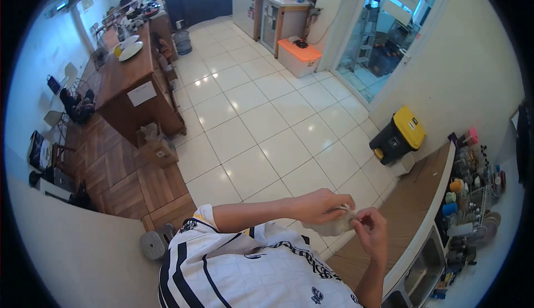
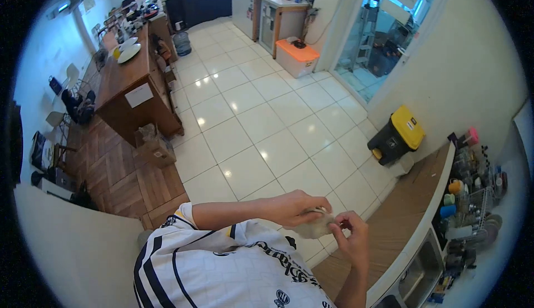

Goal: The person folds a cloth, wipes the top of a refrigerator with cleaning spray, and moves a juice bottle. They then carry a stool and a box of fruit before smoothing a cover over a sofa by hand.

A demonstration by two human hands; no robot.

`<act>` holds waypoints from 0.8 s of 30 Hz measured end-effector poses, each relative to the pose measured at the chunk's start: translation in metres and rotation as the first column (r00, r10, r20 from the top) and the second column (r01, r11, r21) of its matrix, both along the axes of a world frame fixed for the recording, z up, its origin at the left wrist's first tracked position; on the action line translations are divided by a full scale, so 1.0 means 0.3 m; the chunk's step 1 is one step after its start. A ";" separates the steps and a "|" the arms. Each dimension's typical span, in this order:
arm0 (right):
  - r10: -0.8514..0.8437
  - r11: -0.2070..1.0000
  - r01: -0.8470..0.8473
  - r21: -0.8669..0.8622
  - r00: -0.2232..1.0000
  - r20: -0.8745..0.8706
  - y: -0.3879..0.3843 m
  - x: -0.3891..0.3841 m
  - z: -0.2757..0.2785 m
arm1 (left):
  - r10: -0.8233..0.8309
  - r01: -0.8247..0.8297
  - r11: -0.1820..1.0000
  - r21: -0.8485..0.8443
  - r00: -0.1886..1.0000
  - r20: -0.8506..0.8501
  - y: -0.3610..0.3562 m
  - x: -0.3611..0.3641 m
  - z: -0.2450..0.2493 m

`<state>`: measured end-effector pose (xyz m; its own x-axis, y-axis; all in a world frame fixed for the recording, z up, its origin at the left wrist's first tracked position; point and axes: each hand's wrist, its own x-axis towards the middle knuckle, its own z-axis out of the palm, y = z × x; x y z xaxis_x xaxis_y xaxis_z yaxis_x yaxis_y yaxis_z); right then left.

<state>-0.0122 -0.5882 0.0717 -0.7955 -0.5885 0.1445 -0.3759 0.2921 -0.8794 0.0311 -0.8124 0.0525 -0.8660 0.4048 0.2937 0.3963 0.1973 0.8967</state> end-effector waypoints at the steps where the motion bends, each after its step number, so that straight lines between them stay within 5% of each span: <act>1: -0.010 0.999 0.012 -0.031 0.999 0.046 -0.010 0.003 0.000 | -0.004 0.004 1.000 0.012 0.999 -0.048 -0.002 0.007 0.001; 3: 0.059 0.998 -0.062 0.032 0.996 0.071 -0.010 -0.013 -0.031 | -0.013 0.017 0.999 0.030 0.990 -0.144 -0.008 0.022 0.003; 10: 0.097 0.995 -0.099 0.002 0.977 0.189 -0.048 0.019 -0.061 | 0.094 -0.100 0.989 -0.111 0.994 -0.063 -0.061 0.084 -0.007; 13: 0.114 0.988 -0.119 0.103 0.992 0.051 -0.066 0.032 -0.045 | 0.092 -0.098 0.988 -0.122 0.994 -0.052 -0.077 0.109 0.000; 19: 0.107 0.994 -0.110 -0.029 0.992 -0.067 -0.075 0.066 -0.068 | 0.104 -0.107 0.994 -0.024 0.989 -0.105 -0.078 0.130 -0.014; 24: 0.119 0.993 -0.119 0.007 0.993 -0.018 -0.060 0.087 -0.075 | -0.037 0.032 0.999 -0.026 0.977 -0.210 -0.089 0.138 -0.014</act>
